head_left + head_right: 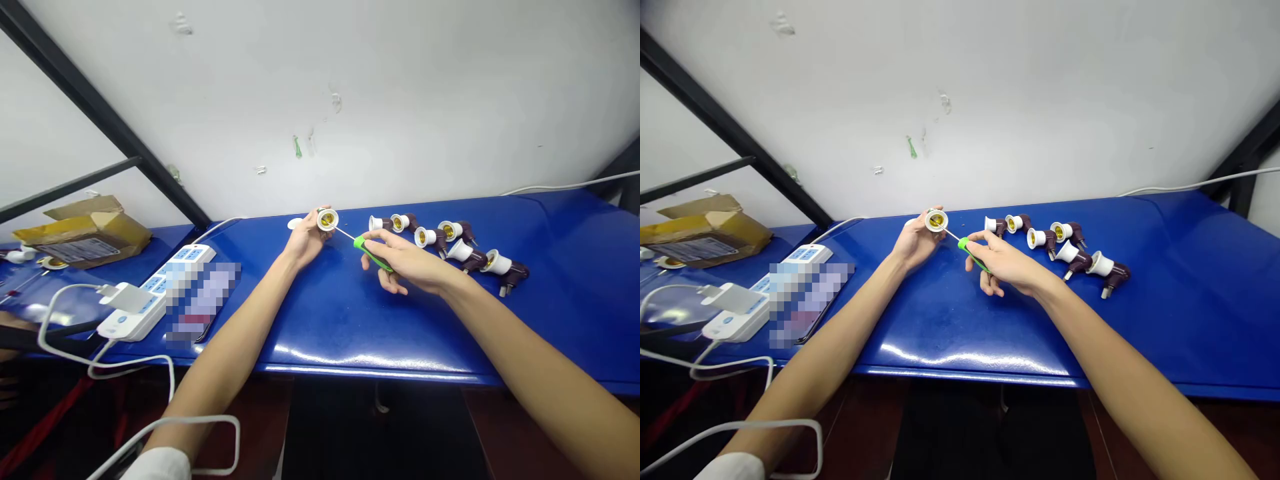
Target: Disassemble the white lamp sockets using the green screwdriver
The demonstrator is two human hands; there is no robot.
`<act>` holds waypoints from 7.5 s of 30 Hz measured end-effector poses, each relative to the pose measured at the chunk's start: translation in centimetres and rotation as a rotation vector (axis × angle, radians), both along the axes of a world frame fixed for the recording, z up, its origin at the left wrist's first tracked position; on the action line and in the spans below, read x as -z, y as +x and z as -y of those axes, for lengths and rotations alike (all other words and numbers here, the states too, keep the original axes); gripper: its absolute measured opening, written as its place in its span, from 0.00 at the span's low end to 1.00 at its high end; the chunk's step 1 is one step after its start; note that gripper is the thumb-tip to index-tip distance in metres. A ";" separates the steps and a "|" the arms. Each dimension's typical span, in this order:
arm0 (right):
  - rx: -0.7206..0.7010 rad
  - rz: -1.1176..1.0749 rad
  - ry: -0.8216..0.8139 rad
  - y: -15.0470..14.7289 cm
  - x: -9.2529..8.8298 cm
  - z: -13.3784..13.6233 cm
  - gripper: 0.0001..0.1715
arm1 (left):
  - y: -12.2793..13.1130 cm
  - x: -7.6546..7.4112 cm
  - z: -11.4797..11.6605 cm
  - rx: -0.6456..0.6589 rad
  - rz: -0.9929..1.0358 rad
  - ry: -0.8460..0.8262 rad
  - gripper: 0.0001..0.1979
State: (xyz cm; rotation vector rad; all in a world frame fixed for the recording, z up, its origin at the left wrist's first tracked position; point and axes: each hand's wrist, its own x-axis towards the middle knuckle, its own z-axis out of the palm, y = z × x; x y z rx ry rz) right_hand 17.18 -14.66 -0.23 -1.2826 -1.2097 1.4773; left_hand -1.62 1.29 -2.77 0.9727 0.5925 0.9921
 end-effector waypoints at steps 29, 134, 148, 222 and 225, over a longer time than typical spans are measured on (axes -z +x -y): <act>0.320 0.651 0.569 2.7 3.1 -2.5 0.15 | -0.2 0.3 -0.4 -0.012 -0.182 0.202 0.07; 0.113 0.936 0.565 6.3 3.3 -2.7 0.14 | 1.3 2.0 -1.1 -0.068 -0.533 0.470 0.10; 0.088 0.948 0.551 6.5 3.1 -2.6 0.15 | 1.3 2.1 -1.1 -0.055 -0.537 0.466 0.07; 0.126 1.005 0.598 5.5 4.2 -2.9 0.19 | 0.5 1.8 -1.1 -0.066 -0.459 0.351 0.04; 0.152 0.990 0.609 5.5 4.2 -2.9 0.14 | 0.5 1.9 -1.4 -0.063 -0.462 0.372 0.08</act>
